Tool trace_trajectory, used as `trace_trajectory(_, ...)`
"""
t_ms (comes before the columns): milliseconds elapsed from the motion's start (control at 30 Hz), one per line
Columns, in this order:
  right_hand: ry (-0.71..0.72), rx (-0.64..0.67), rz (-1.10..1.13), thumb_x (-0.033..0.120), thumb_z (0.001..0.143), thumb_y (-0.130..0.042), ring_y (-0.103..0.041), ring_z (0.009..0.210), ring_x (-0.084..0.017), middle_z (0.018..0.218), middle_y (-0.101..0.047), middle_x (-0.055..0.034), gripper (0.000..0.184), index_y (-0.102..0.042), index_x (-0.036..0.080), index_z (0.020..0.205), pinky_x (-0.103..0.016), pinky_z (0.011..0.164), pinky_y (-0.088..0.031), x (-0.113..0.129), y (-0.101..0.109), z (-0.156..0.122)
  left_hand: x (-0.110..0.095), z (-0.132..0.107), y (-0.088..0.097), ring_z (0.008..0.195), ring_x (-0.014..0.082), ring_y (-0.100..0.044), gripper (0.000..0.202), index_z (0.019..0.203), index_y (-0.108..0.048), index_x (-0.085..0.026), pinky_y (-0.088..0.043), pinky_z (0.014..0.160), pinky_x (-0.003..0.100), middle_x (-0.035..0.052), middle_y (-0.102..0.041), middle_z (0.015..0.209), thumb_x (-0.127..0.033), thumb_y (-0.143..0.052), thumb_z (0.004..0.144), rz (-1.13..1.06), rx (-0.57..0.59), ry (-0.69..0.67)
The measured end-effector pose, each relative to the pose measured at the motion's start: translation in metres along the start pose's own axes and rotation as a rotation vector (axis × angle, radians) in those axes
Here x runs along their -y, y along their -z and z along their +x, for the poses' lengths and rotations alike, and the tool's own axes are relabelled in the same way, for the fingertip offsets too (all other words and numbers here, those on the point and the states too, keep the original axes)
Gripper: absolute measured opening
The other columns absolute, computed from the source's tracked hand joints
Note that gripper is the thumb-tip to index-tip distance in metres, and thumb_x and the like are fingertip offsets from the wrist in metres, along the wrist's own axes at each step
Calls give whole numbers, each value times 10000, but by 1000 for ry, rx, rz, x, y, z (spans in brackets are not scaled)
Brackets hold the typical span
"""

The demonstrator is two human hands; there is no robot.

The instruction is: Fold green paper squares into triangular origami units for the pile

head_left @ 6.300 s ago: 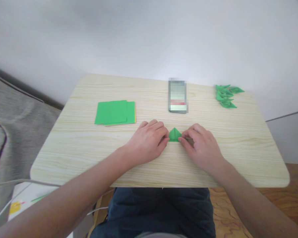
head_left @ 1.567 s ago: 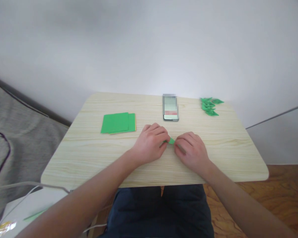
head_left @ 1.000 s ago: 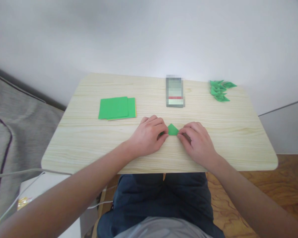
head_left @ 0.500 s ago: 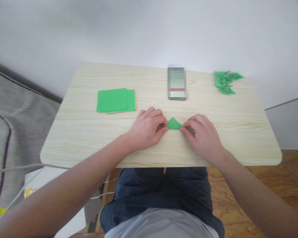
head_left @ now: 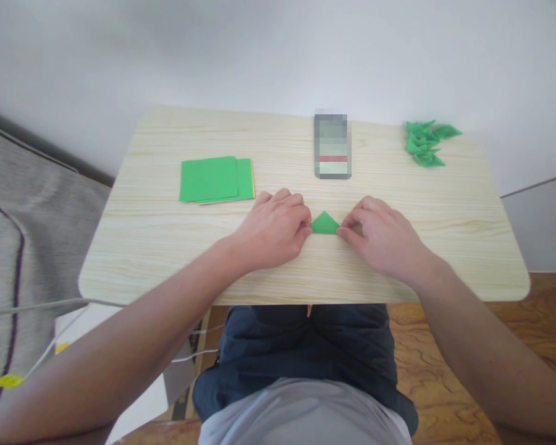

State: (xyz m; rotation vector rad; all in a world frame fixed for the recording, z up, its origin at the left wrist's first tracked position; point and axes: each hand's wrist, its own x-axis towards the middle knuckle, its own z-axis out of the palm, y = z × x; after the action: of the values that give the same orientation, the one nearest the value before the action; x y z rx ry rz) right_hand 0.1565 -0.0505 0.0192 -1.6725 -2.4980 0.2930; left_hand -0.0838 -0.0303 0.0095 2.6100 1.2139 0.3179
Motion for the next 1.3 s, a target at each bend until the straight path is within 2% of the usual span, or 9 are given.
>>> trace_trajectory(200, 94, 85, -21, 308, 963, -586, -616, 909, -274, 925, -626, -106, 216, -716, 204, 825, -411, 798, -484, -2, 8, 11, -6, 10, -4, 994, 302, -574, 195, 917, -654, -204, -379, 820, 447, 84, -661, 975, -393, -610, 928, -14, -30, -45)
trace_trajectory(367, 139, 123, 2, 283, 951, -593, -617, 914, -263, 943, -628, -93, 185, -720, 206, 840, -415, 822, -487, -8, 12, 14, -5, 17, -9, 1024, 283, -565, 156, 955, -651, -209, -360, 810, 424, 67, -665, 1021, -340, -569, 976, -66, -30, -72)
trace_trajectory(467, 144, 109, 103, 312, 945, -619, -616, 978, -266, 996, -636, -81, 157, -724, 215, 880, -418, 871, -494, -15, 9, 9, -2, 17, -12, 1036, 284, -559, 153, 957, -653, -203, -352, 811, 416, 72, -664, 1025, -340, -587, 974, -86, -39, -81)
trace_trajectory(600, 149, 27, 172, 306, 944, -627, -610, 978, -258, 1031, -638, -82, 131, -718, 217, 913, -426, 888, -494, -20, 1, 0, 1, 15, -14, 1044, 279, -552, 163, 955, -661, -207, -352, 817, 414, 66, -659, 1026, -352, -592, 980, -109, -49, -85)
trace_trajectory(900, 97, 0, 88, 282, 978, -558, -609, 957, -273, 1034, -605, -110, 157, -681, 197, 928, -437, 866, -505, -8, -2, -3, 4, 19, -13, 1064, 294, -541, 292, 906, -665, -204, -355, 858, 434, 71, -660, 1008, -486, -612, 961, -166, -41, -101)
trace_trajectory(1100, 64, 12, 3, 284, 982, -536, -598, 1016, -302, 1104, -581, -143, 178, -670, 179, 931, -457, 867, -500, -2, -1, -1, 7, 22, -16, 1048, 285, -541, 251, 900, -664, -203, -344, 842, 423, 63, -660, 995, -444, -631, 960, -165, -53, -117)
trace_trajectory(1300, 76, 36, -47, 294, 968, -543, -581, 942, -300, 1030, -601, -146, 201, -670, 187, 857, -445, 788, -478, 1, 5, 5, 9, 23, -17, 1043, 282, -543, 243, 903, -669, -205, -338, 843, 424, 62, -662, 990, -436, -622, 966, -173, -44, -122)
